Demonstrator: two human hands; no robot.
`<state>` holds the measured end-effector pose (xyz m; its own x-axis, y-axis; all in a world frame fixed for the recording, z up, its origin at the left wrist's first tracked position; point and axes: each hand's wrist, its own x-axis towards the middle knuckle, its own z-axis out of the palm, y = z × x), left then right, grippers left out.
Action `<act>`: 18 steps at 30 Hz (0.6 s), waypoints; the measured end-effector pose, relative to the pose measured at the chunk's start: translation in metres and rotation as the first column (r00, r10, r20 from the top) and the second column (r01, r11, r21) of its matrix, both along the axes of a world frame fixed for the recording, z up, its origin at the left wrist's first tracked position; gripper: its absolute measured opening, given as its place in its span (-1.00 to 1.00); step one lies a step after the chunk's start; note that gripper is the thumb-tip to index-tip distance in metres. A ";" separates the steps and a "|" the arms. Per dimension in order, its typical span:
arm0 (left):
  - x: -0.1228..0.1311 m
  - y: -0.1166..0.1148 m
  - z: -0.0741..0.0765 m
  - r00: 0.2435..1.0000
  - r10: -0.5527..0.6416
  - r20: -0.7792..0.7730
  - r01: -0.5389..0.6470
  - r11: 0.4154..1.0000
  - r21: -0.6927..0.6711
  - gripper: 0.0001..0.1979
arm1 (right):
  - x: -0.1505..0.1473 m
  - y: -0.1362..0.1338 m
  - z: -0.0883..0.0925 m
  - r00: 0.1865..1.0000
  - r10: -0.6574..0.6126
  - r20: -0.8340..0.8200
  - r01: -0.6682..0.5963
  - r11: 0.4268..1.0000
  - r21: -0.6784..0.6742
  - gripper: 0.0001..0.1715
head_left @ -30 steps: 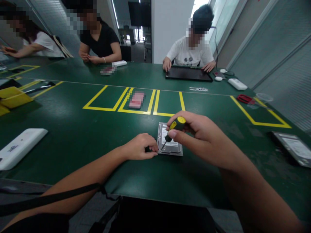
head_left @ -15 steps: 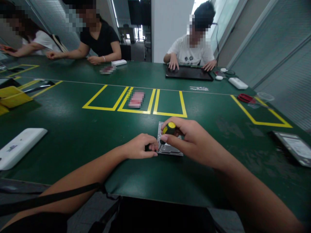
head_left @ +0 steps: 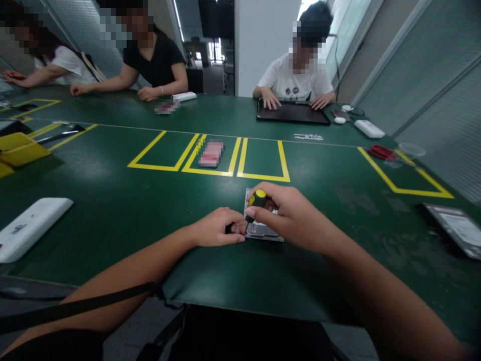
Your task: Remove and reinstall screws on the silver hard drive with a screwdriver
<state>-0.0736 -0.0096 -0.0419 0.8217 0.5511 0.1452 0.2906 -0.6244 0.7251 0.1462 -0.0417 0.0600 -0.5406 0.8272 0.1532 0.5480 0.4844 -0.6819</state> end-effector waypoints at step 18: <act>0.000 -0.002 -0.003 1.000 0.027 -0.003 -0.027 0.998 0.060 -0.91 | -0.001 -0.001 0.003 0.999 0.051 0.009 -0.051 0.998 0.048 -0.83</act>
<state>-0.0738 -0.0117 -0.0453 0.8073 0.5636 0.1751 0.3108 -0.6583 0.6856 0.1456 -0.0429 0.0629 -0.5833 0.7903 0.1877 0.5273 0.5441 -0.6526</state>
